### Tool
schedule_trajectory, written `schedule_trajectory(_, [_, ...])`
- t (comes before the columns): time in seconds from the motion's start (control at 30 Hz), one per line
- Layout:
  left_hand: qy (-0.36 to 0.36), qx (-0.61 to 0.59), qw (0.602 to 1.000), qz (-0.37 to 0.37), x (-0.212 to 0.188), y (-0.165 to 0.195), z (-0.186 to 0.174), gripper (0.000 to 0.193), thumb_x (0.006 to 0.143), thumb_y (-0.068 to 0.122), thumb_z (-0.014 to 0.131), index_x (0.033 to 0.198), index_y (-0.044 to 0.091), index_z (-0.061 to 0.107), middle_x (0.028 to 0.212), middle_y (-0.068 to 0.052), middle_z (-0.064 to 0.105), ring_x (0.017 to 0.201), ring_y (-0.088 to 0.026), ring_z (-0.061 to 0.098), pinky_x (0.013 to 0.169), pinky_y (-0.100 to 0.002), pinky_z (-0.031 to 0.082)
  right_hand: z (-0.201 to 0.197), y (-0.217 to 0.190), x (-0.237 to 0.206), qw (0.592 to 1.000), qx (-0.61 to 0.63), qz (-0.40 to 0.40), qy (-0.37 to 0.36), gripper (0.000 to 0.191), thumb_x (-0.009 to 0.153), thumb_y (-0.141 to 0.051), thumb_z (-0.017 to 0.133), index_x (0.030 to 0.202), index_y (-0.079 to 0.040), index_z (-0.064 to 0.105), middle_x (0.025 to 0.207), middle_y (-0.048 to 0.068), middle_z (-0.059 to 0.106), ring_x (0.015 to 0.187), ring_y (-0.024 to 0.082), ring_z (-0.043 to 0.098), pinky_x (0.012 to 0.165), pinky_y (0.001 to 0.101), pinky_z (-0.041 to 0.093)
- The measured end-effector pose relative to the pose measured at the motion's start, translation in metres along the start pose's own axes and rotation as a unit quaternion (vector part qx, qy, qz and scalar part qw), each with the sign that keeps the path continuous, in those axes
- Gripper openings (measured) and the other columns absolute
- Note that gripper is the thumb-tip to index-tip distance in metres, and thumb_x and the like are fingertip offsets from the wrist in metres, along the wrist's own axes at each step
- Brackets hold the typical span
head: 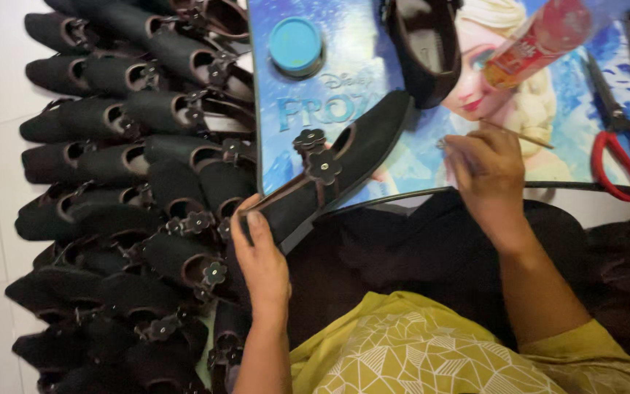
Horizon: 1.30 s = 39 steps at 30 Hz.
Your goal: The person sits on the floor among piles of black shoes and cleans the soles of shoes one at a time. They hold each shoe, scrape the sole edge with a small wooden stick, wipe the sole with a tissue, and set the finished shoe onto a pile beside them.
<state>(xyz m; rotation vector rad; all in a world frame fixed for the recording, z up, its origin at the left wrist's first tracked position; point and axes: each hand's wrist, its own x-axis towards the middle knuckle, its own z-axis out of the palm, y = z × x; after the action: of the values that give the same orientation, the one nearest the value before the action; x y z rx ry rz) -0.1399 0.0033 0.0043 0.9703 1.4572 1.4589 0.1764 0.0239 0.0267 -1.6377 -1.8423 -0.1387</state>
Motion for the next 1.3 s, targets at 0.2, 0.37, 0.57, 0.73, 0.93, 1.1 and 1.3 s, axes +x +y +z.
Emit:
schedule_trajectory(0.2, [0.001,0.005,0.999,-0.051,0.001,-0.002,-0.001,0.042,0.112,0.034,0.045,0.135,0.002,0.06,0.111,-0.01,0.052,0.104,-0.019,0.047,0.097,-0.033,0.039,0.0,-0.016,0.008,0.974,0.201,0.091,0.05,0.013,0.105,-0.001,0.077,0.117,-0.003,0.074,0.102,0.007,0.068,0.087,0.015,0.063,0.08,0.0271,0.05])
schedule_trajectory(0.37, [-0.009,0.025,1.0,-0.016,0.001,-0.001,-0.002,0.043,0.11,0.036,0.044,0.132,0.003,0.06,0.114,-0.006,0.058,0.107,-0.015,0.052,0.101,-0.03,0.041,0.012,-0.047,0.037,0.973,0.197,0.07,0.096,0.013,0.104,0.002,0.076,0.116,-0.001,0.075,0.104,0.009,0.071,0.091,0.019,0.065,0.083,0.0309,0.052])
schedule_trajectory(0.57, [0.001,0.044,0.999,-0.006,0.003,0.002,0.002,0.044,0.11,0.038,0.044,0.131,0.002,0.059,0.115,-0.007,0.061,0.108,-0.016,0.053,0.102,-0.03,0.042,0.012,-0.104,0.017,0.986,0.151,-0.043,0.049,0.021,0.097,0.007,0.071,0.116,-0.002,0.07,0.103,0.012,0.069,0.096,0.029,0.067,0.085,0.0382,0.055])
schedule_trajectory(0.73, [-0.008,0.057,0.998,0.005,0.001,0.008,0.001,0.045,0.11,0.038,0.043,0.131,0.002,0.059,0.123,-0.01,0.063,0.117,-0.019,0.057,0.106,-0.032,0.042,-0.003,-0.127,0.012,0.969,0.241,-0.053,-0.009,0.022,0.091,0.005,0.075,0.112,-0.003,0.073,0.099,0.012,0.069,0.084,0.024,0.066,0.072,0.0325,0.054])
schedule_trajectory(0.93, [0.001,0.082,0.996,0.019,0.001,0.012,0.003,0.044,0.109,0.037,0.045,0.132,0.002,0.059,0.125,-0.012,0.065,0.12,-0.022,0.059,0.108,-0.035,0.042,0.003,-0.14,0.035,0.969,0.197,-0.149,0.013,0.03,0.089,0.004,0.079,0.117,-0.002,0.071,0.103,0.009,0.066,0.09,0.028,0.063,0.08,0.0364,0.052])
schedule_trajectory(1.1, [-0.005,0.102,0.995,0.023,0.002,0.013,0.004,0.044,0.107,0.035,0.048,0.133,0.001,0.059,0.127,-0.013,0.065,0.121,-0.023,0.06,0.107,-0.035,0.043,0.004,-0.129,0.022,0.973,0.144,-0.181,-0.015,0.038,0.081,0.005,0.077,0.118,-0.002,0.072,0.103,0.01,0.065,0.09,0.03,0.06,0.082,0.0398,0.051])
schedule_trajectory(1.3, [-0.02,0.085,0.993,0.082,-0.002,0.003,-0.004,0.053,0.105,0.041,0.055,0.137,-0.001,0.057,0.132,-0.014,0.064,0.126,-0.023,0.059,0.111,-0.035,0.042,-0.006,-0.093,-0.007,0.98,0.183,-0.062,-0.042,0.026,0.085,0.004,0.072,0.11,-0.002,0.072,0.1,0.011,0.068,0.091,0.028,0.065,0.082,0.0363,0.052])
